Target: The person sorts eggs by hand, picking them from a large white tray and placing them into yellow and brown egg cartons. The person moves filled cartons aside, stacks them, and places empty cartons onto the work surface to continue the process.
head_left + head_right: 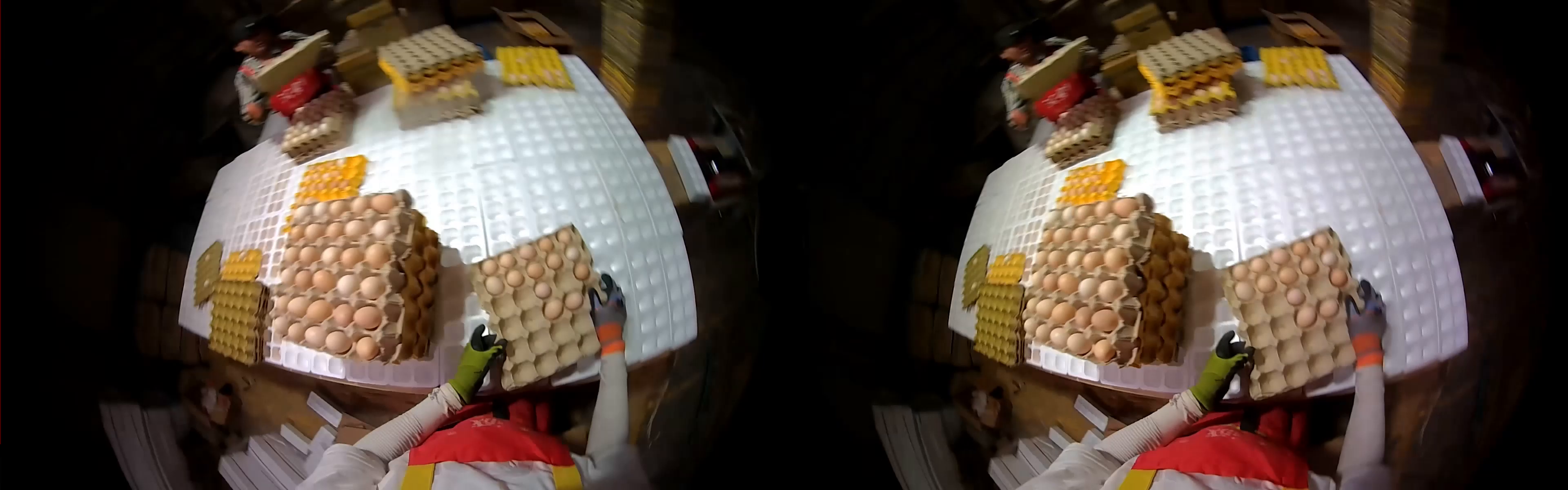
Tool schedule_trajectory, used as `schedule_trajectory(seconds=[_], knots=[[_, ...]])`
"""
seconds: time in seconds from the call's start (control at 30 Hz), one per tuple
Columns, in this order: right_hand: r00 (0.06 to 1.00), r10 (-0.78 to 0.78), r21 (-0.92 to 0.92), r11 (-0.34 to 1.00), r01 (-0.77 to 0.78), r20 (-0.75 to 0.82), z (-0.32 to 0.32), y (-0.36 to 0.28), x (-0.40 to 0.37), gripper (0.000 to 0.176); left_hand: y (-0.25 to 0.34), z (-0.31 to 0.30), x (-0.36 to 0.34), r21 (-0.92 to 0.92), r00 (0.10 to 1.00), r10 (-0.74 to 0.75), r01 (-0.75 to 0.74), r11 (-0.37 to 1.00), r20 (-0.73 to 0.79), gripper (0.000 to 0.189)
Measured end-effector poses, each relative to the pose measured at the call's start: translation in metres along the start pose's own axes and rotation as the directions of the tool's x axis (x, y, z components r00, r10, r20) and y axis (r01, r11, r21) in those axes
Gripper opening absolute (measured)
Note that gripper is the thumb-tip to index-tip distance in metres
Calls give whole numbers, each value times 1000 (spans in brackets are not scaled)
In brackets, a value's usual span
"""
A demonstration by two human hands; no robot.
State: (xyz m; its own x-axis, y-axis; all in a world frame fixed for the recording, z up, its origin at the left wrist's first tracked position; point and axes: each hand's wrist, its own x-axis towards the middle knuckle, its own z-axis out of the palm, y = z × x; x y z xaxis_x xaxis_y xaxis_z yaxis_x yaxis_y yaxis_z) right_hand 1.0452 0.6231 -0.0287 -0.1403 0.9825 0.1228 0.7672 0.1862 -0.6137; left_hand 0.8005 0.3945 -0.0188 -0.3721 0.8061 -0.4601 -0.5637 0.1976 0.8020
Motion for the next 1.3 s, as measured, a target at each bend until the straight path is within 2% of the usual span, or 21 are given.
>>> schedule_trajectory(seconds=[0.03,0.1,0.2,0.23,0.27,0.5,0.63,0.67,0.73,0.77,0.8,0.83,0.9,0.93,1.0,1.03,1.1,1.13,1.17,1.2,1.3], knots=[[997,-43,341,938,61,-60,13,22,1,46,4,5,0,24,999,35,-36,999,40,55],[996,-80,317,945,85,-29,5,39,9,44,10,12,8,383,998,51,-35,923,-32,51],[990,99,439,889,-134,104,-37,48,24,43,19,57,-5,366,996,94,-89,926,5,65],[939,235,508,794,-334,251,-60,46,27,41,15,73,-5,319,989,145,-145,937,24,71],[970,190,523,817,-242,153,-68,61,32,42,2,86,1,321,991,133,-130,938,14,79],[953,30,358,930,84,-301,-141,245,80,38,-23,223,71,556,958,152,-265,787,243,82],[893,317,184,945,-269,-319,-159,328,84,42,-48,262,108,576,935,-14,-208,791,356,83],[946,173,298,951,-87,-276,-149,401,90,42,-64,269,112,563,938,-8,-201,802,346,83],[908,-63,-211,977,-29,-415,-130,427,87,38,-86,270,121,610,937,-40,-193,769,346,83],[886,-191,-457,889,-26,-423,-132,404,78,36,-80,269,119,620,925,-1,-253,742,379,83],[892,216,-81,960,-268,-396,-139,380,81,36,-78,261,113,634,913,21,-299,713,407,83],[910,232,168,969,-184,-345,-139,354,74,38,-72,249,101,649,900,25,-333,685,436,82],[874,362,64,930,-361,-323,-151,353,72,33,-19,222,67,511,863,-9,-291,809,506,75],[933,211,-80,967,-243,-293,-166,336,72,32,-4,202,54,463,840,18,-316,828,542,66],[952,234,-116,959,-260,-196,-179,317,81,35,30,148,24,427,797,58,-382,819,601,56],[959,248,-136,954,-266,-139,-179,315,82,36,54,119,3,361,813,6,-265,894,582,55],[925,70,-345,915,-209,-374,-182,285,83,37,104,59,-36,455,808,-41,-289,842,588,58],[899,10,-293,944,-153,-437,-178,261,84,37,139,31,-59,487,768,-149,-232,842,623,63],[884,-14,-172,982,-76,-467,-170,225,84,36,168,2,-80,305,703,-93,-183,935,705,66],[894,2,-8,1000,-6,-448,-156,182,79,36,218,-15,-113,487,756,-269,-75,870,597,66],[995,56,542,841,-2,-83,-82,38,50,35,284,-126,-202,310,791,235,-467,828,564,52]])
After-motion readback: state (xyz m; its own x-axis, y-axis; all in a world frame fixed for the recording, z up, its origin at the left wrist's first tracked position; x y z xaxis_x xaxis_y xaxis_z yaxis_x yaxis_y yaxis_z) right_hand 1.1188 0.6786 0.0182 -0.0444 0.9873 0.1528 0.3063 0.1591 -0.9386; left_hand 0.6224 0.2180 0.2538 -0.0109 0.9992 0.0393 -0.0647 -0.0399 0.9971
